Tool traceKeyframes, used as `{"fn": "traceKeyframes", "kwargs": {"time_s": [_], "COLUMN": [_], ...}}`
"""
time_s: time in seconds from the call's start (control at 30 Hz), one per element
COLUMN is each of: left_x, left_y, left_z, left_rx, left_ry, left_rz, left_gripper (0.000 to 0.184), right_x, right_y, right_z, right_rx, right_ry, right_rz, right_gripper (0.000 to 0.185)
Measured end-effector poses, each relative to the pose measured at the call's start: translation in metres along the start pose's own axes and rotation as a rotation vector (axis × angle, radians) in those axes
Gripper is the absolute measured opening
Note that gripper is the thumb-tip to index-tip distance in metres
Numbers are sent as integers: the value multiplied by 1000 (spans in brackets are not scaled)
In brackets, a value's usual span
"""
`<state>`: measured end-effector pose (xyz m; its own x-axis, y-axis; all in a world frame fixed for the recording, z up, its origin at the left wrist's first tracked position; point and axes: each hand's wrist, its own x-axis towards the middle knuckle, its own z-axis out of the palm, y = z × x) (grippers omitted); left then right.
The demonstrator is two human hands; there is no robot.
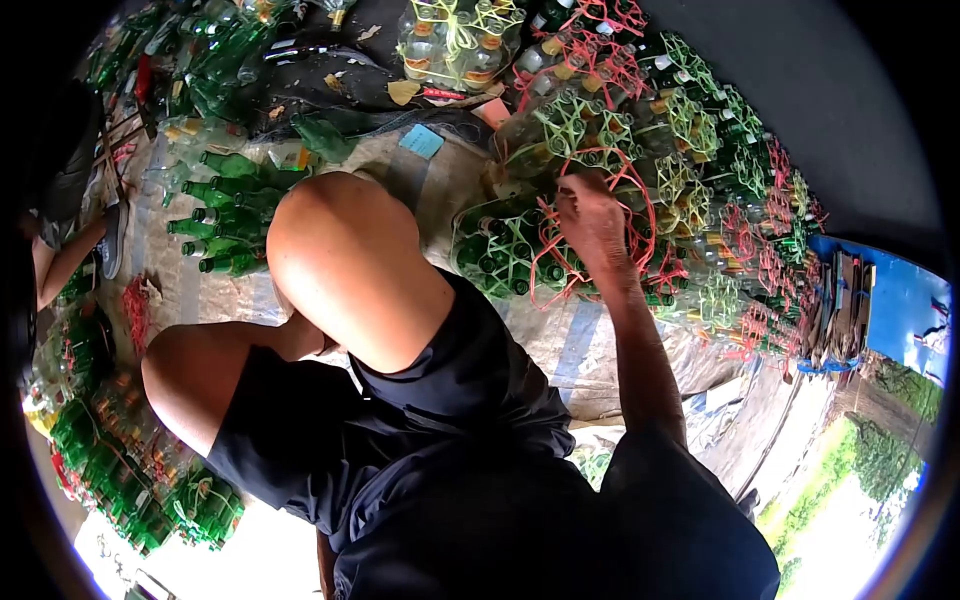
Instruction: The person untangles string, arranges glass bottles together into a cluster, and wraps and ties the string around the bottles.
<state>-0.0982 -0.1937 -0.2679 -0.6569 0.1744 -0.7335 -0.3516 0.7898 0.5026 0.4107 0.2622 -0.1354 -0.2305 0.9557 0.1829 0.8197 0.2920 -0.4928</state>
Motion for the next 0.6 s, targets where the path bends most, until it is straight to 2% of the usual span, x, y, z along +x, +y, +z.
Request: {"fn": "traceKeyframes", "kwargs": {"time_s": [0.07, 0.1, 0.13, 0.17, 0.23, 0.27, 0.33, 0.6], "left_x": [-4, -7, -11, -18, -31, -36, -49, -86], "left_y": [-3, -7, -12, -17, -28, -32, -41, -63], "left_z": [-2, -4, -7, -11, -13, -12, -15, -22], "left_rx": [-17, -30, -42, -54, -76, -93, -119, -170], "left_ry": [4, 14, 27, 38, 62, 69, 85, 127], "left_rz": [-3, -2, -3, -10, -17, -25, -38, -78], "left_gripper": [57, 57, 57, 57, 56, 56, 56, 55], "right_x": [-3, -6, -6, -9, -11, -13, -16, -23], "right_y": [6, 2, 7, -1, -13, -10, -6, 15], "right_z": [-9, -10, -12, -11, -4, -5, -7, -26], "right_rx": [-75, -50, -110, -50, 108, 101, 63, -34], "right_ry": [22, 41, -20, -48, -28, -194, -279, -173], "right_rz": [-104, -82, -106, -34, -26, 87, 100, -19], "right_gripper": [24, 26, 22, 22, 20, 28, 29, 35]}}
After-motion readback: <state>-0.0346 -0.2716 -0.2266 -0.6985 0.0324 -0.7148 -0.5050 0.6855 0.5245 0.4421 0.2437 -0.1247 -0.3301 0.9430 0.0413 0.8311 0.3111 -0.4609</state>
